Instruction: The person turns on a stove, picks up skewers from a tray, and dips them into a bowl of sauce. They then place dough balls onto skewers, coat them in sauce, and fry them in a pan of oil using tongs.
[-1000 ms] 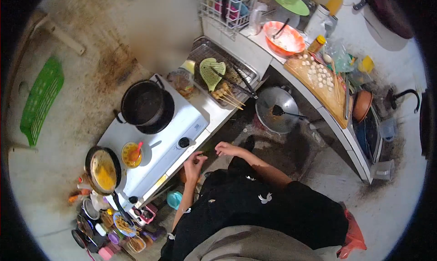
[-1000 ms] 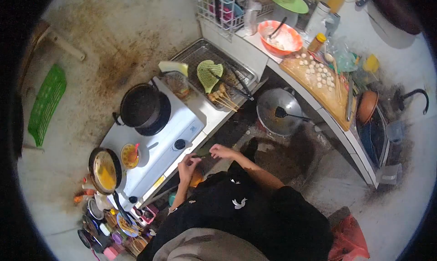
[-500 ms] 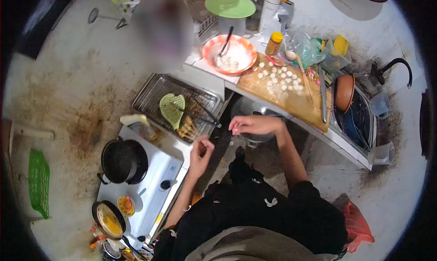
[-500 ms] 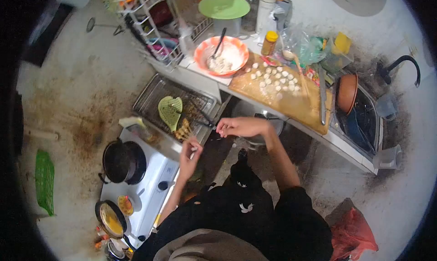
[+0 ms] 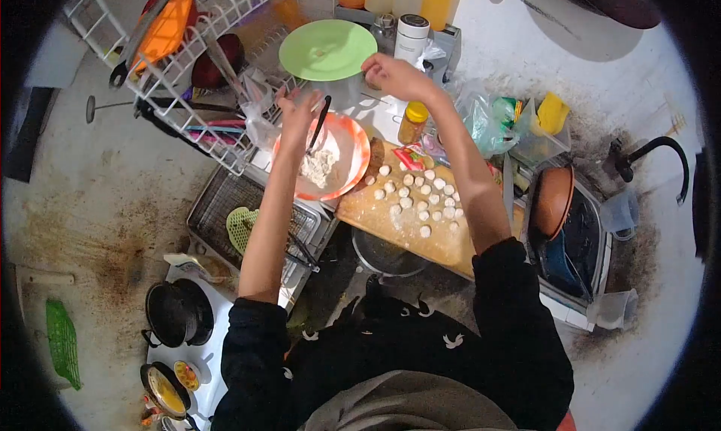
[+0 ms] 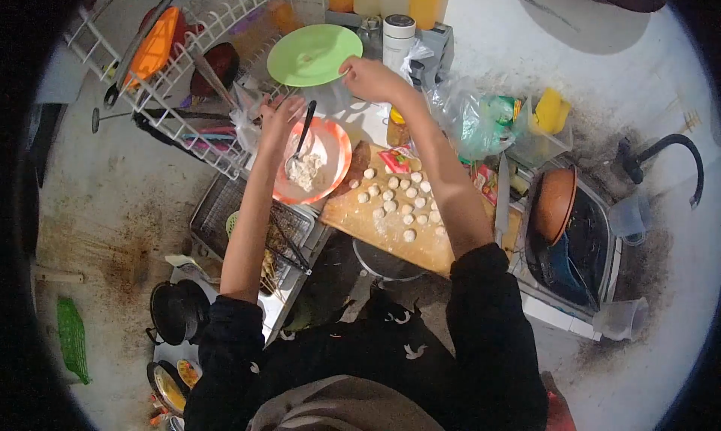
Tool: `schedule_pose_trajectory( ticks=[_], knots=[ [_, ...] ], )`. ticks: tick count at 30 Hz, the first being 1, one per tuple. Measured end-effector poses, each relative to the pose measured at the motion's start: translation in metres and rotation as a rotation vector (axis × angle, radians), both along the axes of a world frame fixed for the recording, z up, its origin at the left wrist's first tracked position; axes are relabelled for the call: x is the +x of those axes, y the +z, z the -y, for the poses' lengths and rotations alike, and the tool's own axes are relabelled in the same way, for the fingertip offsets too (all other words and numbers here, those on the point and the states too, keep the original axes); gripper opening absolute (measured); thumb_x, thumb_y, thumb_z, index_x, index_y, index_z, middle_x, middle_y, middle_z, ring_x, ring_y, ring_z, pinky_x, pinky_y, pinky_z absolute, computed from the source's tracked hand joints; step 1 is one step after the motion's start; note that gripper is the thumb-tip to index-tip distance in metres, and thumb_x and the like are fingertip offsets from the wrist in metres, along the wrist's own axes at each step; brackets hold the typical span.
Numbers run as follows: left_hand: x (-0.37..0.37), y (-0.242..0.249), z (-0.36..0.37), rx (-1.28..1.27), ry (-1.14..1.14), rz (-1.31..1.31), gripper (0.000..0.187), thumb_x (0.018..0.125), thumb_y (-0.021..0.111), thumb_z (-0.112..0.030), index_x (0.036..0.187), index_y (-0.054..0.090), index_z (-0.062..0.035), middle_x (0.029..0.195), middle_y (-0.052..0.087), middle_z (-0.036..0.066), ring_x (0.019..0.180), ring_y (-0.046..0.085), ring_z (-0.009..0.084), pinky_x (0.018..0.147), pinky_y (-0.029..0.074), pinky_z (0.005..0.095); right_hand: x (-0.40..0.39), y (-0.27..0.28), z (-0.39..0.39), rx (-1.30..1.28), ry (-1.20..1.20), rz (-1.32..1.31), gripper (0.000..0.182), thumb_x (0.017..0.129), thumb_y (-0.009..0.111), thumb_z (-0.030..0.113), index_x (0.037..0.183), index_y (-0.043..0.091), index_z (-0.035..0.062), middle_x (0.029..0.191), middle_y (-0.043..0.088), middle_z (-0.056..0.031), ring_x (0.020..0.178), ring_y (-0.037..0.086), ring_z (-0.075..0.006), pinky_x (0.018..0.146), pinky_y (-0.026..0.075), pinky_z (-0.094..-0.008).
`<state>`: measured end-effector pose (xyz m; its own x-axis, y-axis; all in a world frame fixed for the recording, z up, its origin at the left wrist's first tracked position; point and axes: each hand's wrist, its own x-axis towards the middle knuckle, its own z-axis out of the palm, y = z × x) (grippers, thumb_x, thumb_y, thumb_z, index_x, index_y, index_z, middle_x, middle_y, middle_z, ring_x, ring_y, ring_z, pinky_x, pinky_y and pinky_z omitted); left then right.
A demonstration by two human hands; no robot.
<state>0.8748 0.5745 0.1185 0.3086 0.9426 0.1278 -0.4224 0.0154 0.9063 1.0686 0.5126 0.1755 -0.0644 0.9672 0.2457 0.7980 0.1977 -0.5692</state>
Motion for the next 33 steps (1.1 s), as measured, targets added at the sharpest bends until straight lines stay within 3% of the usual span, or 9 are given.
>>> schedule_pose_trajectory(
  ticks=[3, 5, 8, 11, 13, 16, 23, 25, 33],
  knots=[
    [0.014, -0.002, -0.028, -0.071, -0.037, 0.009, 0.064, 0.078, 0.052, -0.009, 0.122, 0.006, 0.0006, 0.113, 0.036, 0.019, 0.086, 0.056, 0.0270, 0.073, 0.048, 0.0309, 0.021, 0.008, -0.022, 0.094, -0.347, 0.302, 0.024, 0.077, 0.042, 0.011, 0.098, 0.052, 0.0043, 0.092, 0.058, -0.0144, 0.086, 0.056, -0.0272, 0.076, 0.043, -0.0348],
    [0.021, -0.005, -0.039, -0.104, -0.043, 0.025, 0.053, 0.079, 0.051, -0.009, 0.118, 0.016, 0.0026, 0.100, 0.048, 0.017, 0.074, 0.059, 0.0242, 0.066, 0.049, 0.0288, 0.038, 0.014, -0.032, -0.016, -0.345, 0.335, 0.025, 0.074, 0.043, 0.012, 0.094, 0.055, 0.0023, 0.093, 0.058, -0.0165, 0.087, 0.056, -0.0291, 0.075, 0.044, -0.0363],
    [0.030, -0.013, -0.054, -0.070, -0.103, -0.011, 0.048, 0.079, 0.049, -0.008, 0.115, 0.020, 0.0031, 0.099, 0.049, 0.016, 0.072, 0.059, 0.0221, 0.064, 0.050, 0.0273, 0.056, 0.002, -0.045, -0.170, -0.329, 0.389, 0.028, 0.070, 0.046, 0.012, 0.091, 0.058, -0.0005, 0.095, 0.057, -0.0192, 0.087, 0.056, -0.0310, 0.074, 0.045, -0.0393],
    [0.036, -0.017, -0.058, -0.003, -0.086, -0.019, 0.041, 0.079, 0.048, -0.005, 0.113, 0.026, 0.0020, 0.099, 0.049, 0.015, 0.071, 0.058, 0.0204, 0.064, 0.050, 0.0269, 0.063, -0.013, -0.059, -0.290, -0.190, 0.496, 0.030, 0.068, 0.045, 0.011, 0.092, 0.058, -0.0017, 0.091, 0.059, -0.0181, 0.084, 0.058, -0.0298, 0.071, 0.045, -0.0397],
    [0.038, -0.022, -0.061, 0.062, -0.060, -0.022, 0.038, 0.079, 0.047, -0.004, 0.111, 0.028, 0.0013, 0.100, 0.048, 0.014, 0.073, 0.058, 0.0202, 0.065, 0.051, 0.0273, 0.055, -0.013, -0.061, -0.627, -0.048, 0.576, 0.032, 0.066, 0.044, 0.012, 0.090, 0.058, -0.0031, 0.091, 0.059, -0.0163, 0.083, 0.058, -0.0285, 0.068, 0.044, -0.0391],
    [0.039, -0.026, -0.061, 0.064, -0.012, 0.036, 0.035, 0.078, 0.047, -0.003, 0.109, 0.032, 0.0004, 0.100, 0.046, 0.013, 0.078, 0.056, 0.0197, 0.065, 0.051, 0.0278, 0.079, -0.068, -0.104, -0.582, 0.153, 0.732, 0.032, 0.065, 0.044, 0.013, 0.088, 0.058, -0.0041, 0.090, 0.060, -0.0146, 0.080, 0.058, -0.0282, 0.065, 0.044, -0.0389],
    [0.041, -0.019, -0.061, -0.020, 0.083, 0.047, 0.036, 0.075, 0.048, -0.001, 0.107, 0.032, -0.0006, 0.098, 0.045, 0.011, 0.075, 0.055, 0.0196, 0.066, 0.052, 0.0307, 0.079, -0.064, -0.107, -0.424, 0.080, 0.508, 0.035, 0.068, 0.044, 0.017, 0.090, 0.057, -0.0062, 0.088, 0.060, -0.0167, 0.075, 0.057, -0.0272, 0.064, 0.044, -0.0379],
    [0.041, -0.018, -0.059, -0.061, 0.093, 0.062, 0.036, 0.075, 0.048, -0.001, 0.107, 0.032, -0.0007, 0.097, 0.044, 0.011, 0.074, 0.055, 0.0196, 0.065, 0.052, 0.0310, 0.082, -0.070, -0.114, -0.476, 0.214, 0.436, 0.037, 0.068, 0.044, 0.018, 0.092, 0.056, -0.0066, 0.087, 0.059, -0.0168, 0.073, 0.057, -0.0264, 0.064, 0.044, -0.0372],
    [0.044, -0.024, -0.062, 0.009, 0.067, 0.118, 0.037, 0.075, 0.048, 0.000, 0.108, 0.031, -0.0005, 0.099, 0.043, 0.010, 0.074, 0.055, 0.0206, 0.069, 0.052, 0.0323, 0.057, -0.075, -0.119, -0.684, 0.091, 0.421, 0.037, 0.068, 0.042, 0.017, 0.094, 0.055, -0.0056, 0.088, 0.059, -0.0145, 0.071, 0.057, -0.0246, 0.060, 0.044, -0.0357]
  ],
)
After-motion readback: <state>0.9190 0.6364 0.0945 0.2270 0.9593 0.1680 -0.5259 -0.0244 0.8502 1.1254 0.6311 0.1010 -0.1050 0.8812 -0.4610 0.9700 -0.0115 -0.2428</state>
